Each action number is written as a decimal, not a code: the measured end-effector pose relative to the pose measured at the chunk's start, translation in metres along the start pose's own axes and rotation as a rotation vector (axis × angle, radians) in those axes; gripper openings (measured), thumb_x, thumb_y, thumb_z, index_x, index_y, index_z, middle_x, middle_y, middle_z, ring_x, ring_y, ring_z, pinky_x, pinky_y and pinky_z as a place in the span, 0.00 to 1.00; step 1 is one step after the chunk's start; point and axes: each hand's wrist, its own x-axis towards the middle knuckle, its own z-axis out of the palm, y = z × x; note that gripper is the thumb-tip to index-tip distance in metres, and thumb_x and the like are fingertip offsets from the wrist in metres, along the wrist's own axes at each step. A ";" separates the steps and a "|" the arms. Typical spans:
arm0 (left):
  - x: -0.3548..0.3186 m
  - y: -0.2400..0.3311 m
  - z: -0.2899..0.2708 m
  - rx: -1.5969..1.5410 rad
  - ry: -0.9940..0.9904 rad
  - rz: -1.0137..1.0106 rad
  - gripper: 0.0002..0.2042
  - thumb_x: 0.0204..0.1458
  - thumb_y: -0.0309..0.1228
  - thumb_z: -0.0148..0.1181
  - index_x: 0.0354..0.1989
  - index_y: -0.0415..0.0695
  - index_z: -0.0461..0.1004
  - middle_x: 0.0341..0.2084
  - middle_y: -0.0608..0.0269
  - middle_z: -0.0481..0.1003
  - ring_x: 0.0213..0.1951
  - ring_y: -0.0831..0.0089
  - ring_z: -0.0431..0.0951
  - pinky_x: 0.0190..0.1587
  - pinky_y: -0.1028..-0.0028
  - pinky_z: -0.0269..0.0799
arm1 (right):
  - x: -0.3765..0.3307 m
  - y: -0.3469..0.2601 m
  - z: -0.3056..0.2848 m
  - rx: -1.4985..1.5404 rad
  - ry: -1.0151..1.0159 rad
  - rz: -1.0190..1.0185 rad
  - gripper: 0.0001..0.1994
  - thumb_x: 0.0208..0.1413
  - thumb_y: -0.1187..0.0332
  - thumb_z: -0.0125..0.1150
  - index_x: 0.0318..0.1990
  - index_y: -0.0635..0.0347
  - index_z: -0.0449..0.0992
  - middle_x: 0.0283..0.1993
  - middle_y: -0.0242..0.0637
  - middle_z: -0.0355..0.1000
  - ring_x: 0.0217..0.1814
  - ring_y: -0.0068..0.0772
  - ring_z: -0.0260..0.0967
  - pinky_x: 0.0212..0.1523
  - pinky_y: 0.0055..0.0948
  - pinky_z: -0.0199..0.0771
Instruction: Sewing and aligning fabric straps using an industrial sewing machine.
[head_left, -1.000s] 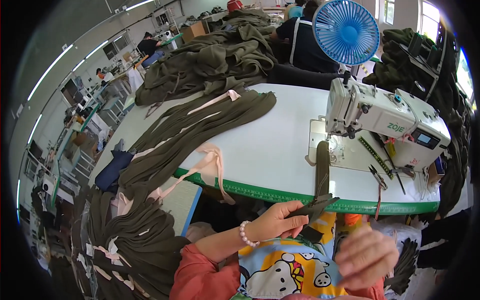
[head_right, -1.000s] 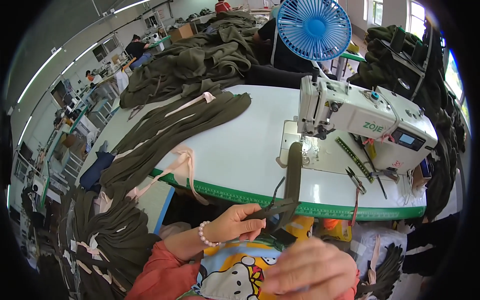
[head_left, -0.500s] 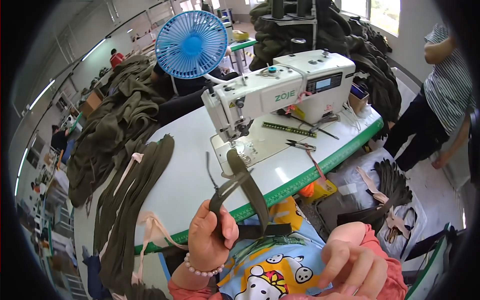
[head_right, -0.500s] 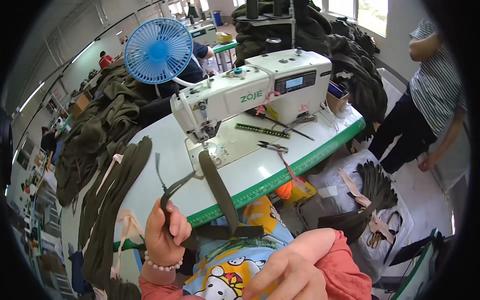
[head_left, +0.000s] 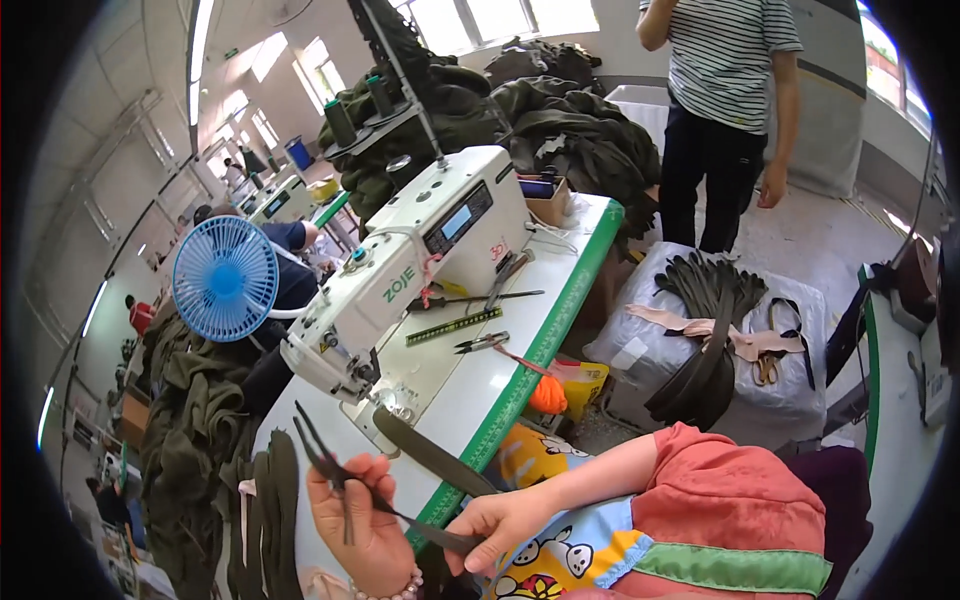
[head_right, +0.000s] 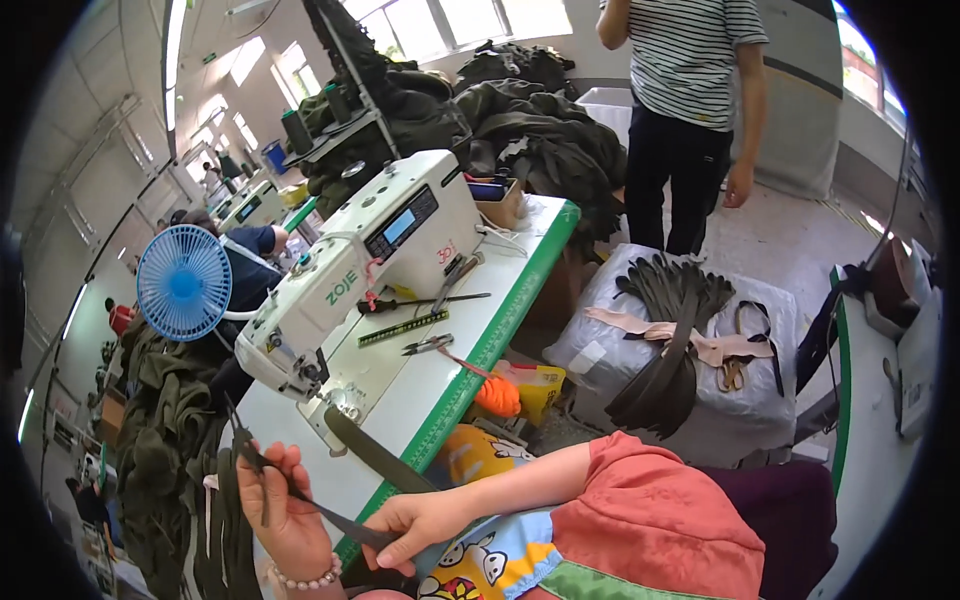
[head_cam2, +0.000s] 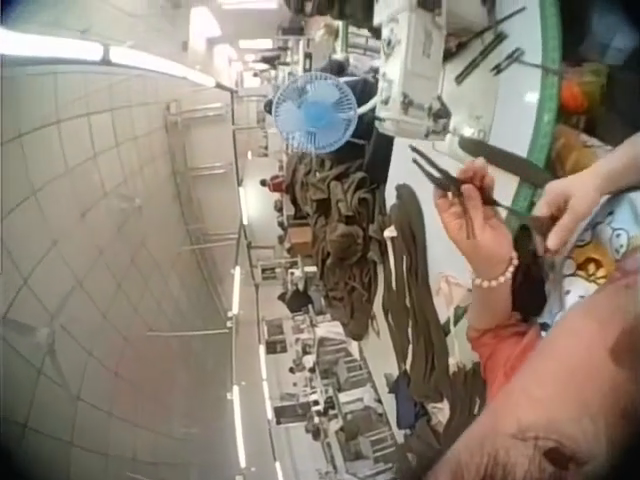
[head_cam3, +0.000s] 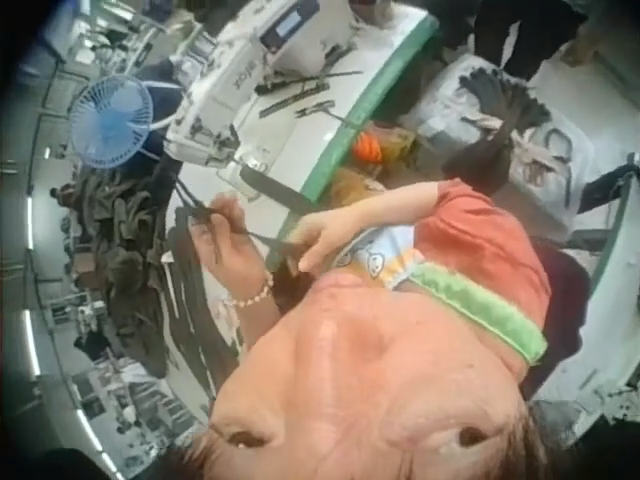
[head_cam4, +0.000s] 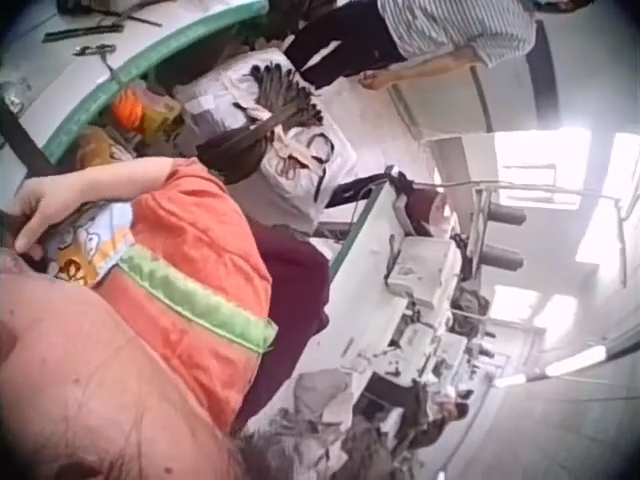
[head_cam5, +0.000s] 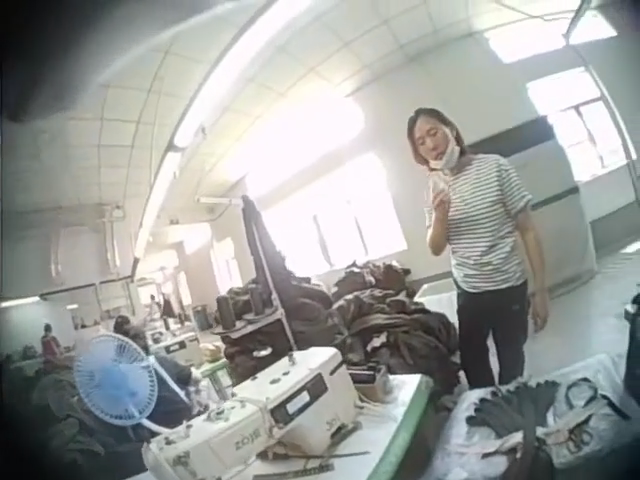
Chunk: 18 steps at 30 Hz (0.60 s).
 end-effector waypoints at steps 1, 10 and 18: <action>0.007 0.004 -0.009 0.018 0.045 0.053 0.16 0.62 0.26 0.51 0.57 0.42 0.65 0.44 0.64 0.75 0.44 0.77 0.76 0.43 0.81 0.72 | -0.005 -0.002 0.001 -0.008 0.017 -0.014 0.14 0.62 0.63 0.58 0.47 0.66 0.70 0.37 0.30 0.71 0.37 0.16 0.69 0.37 0.20 0.69; 0.044 0.084 -0.105 -0.194 -0.011 0.576 0.13 0.65 0.23 0.41 0.50 0.31 0.70 0.47 0.49 0.75 0.48 0.63 0.77 0.56 0.69 0.75 | -0.064 -0.022 0.001 -0.066 0.085 -0.070 0.12 0.63 0.64 0.57 0.44 0.66 0.71 0.28 0.29 0.71 0.27 0.15 0.68 0.30 0.17 0.67; 0.033 0.112 -0.125 -0.207 -0.013 0.639 0.12 0.65 0.26 0.42 0.45 0.32 0.72 0.45 0.51 0.76 0.45 0.66 0.77 0.50 0.72 0.78 | -0.083 -0.003 -0.022 -0.151 0.258 0.125 0.11 0.63 0.64 0.55 0.40 0.65 0.71 0.23 0.26 0.71 0.22 0.13 0.66 0.25 0.16 0.64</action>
